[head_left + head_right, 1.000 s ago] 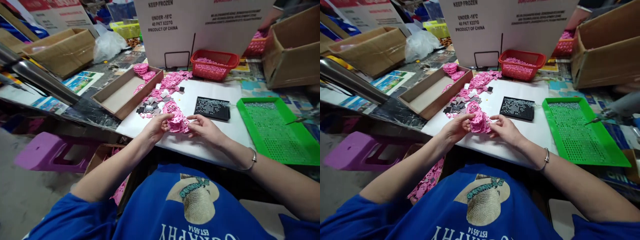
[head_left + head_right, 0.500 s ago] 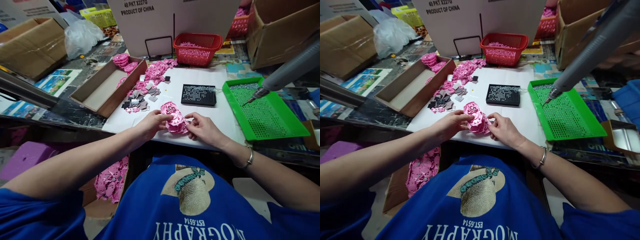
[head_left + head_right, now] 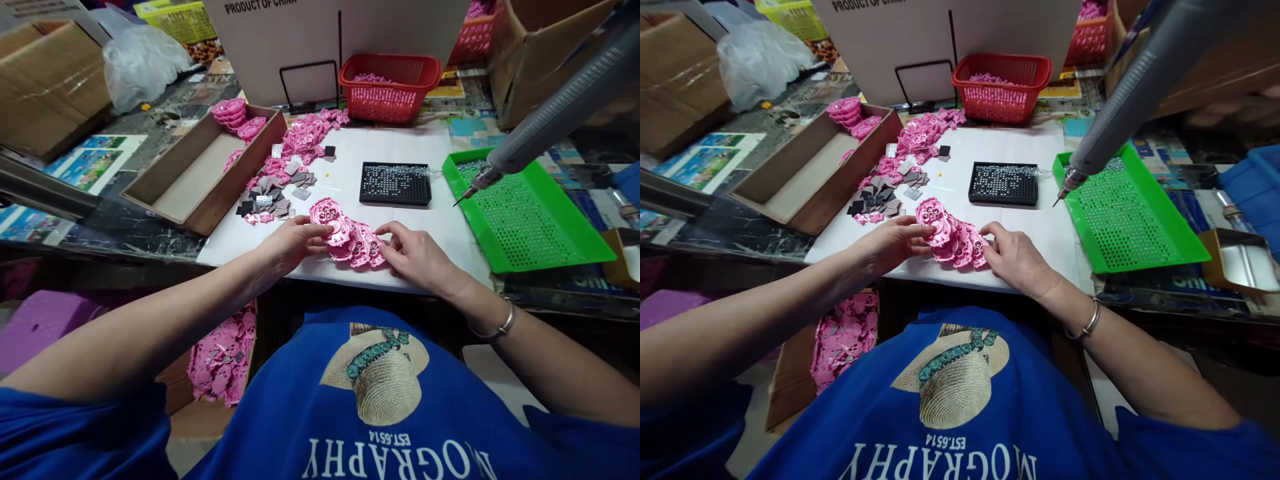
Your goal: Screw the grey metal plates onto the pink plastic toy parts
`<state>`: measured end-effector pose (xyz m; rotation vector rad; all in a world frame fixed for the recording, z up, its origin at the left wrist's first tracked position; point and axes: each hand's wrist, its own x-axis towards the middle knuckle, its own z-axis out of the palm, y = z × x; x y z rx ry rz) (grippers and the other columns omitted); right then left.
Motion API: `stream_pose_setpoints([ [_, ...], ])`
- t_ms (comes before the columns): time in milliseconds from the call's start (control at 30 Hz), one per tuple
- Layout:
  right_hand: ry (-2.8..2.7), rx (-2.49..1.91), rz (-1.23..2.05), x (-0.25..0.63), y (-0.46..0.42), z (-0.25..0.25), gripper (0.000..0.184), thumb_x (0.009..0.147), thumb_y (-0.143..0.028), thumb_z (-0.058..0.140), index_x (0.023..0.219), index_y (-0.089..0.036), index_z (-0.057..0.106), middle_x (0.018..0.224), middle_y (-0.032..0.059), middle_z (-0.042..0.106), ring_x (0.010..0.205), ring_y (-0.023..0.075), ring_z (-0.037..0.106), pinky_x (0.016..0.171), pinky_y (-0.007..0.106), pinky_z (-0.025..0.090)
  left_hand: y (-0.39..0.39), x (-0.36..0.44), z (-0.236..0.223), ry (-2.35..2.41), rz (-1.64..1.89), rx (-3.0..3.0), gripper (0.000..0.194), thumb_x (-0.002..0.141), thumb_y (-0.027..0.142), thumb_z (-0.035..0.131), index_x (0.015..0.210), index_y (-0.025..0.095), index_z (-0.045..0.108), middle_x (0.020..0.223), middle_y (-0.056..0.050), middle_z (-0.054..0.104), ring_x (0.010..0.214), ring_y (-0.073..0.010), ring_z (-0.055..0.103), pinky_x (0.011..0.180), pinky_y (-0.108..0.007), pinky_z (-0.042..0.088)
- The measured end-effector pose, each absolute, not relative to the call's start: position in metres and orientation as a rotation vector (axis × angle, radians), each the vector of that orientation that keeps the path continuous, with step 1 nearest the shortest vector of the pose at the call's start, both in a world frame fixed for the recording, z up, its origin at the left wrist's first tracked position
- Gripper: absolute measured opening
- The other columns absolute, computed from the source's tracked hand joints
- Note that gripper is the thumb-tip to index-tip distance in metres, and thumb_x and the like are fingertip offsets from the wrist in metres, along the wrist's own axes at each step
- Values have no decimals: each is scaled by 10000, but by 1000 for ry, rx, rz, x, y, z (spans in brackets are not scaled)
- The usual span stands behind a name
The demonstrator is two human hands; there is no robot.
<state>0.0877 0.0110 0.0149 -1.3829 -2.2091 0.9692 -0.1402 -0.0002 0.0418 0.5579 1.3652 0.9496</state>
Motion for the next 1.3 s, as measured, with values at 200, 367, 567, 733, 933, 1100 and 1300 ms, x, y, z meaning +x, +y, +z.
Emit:
stream_pose_setpoints([
  [200, -2382, -1419, 610, 84, 8, 11, 303, 894, -195, 499, 1157, -144, 641, 723, 41, 688, 646, 185, 633, 678, 296, 431, -1, -145, 44, 1343, 974, 550, 252, 763, -57, 662, 854, 126, 514, 767, -29, 641, 608, -127, 657, 629, -295, 597],
  [367, -2501, -1452, 439, 80, 3, 9, 307, 915, -200, 467, 1164, -157, 642, 804, 73, 727, 724, 236, 690, 685, 319, 433, -1, -147, 45, 1401, 919, 570, 308, 761, -42, 680, 992, 108, 544, 795, -45, 661, 612, -138, 676, 641, -287, 598],
  [567, -2483, -1419, 432, 82, 1, 7, 286, 910, -190, 488, 1143, -160, 653, 848, 73, 746, 757, 226, 706, 698, 307, 449, -3, -153, 45, 1443, 856, 641, 354, 764, 10, 715, 1075, 100, 570, 758, -33, 671, 530, -112, 643, 583, -248, 580],
  [733, -2452, -1379, 439, 84, 2, 4, 283, 910, -197, 489, 1128, -155, 665, 857, 78, 750, 758, 228, 709, 703, 311, 459, -4, -159, 43, 1434, 883, 624, 343, 734, -7, 729, 1019, 104, 575, 736, -14, 648, 503, -109, 627, 545, -250, 584],
  [933, -2427, -1343, 424, 85, 2, 3, 266, 898, -190, 512, 1102, -153, 679, 817, 65, 744, 709, 215, 698, 681, 307, 460, -2, -173, 39, 1366, 888, 606, 284, 729, -44, 684, 950, 104, 587, 742, -19, 654, 517, -104, 635, 521, -221, 580],
  [1100, -2344, -1293, 378, 84, 0, 6, 230, 905, -213, 541, 1066, -153, 694, 766, 40, 725, 653, 179, 663, 667, 287, 453, -2, -184, 34, 1322, 859, 611, 292, 713, -31, 692, 954, 111, 606, 741, -17, 651, 505, -100, 617, 504, -230, 588],
  [1300, -2311, -1232, 405, 71, 8, 7, 182, 904, -230, 550, 944, -144, 705, 841, 61, 727, 729, 177, 658, 718, 288, 455, -4, -192, 35, 1287, 834, 620, 270, 710, -9, 691, 936, 123, 625, 718, -1, 630, 507, -101, 599, 477, -244, 595],
])
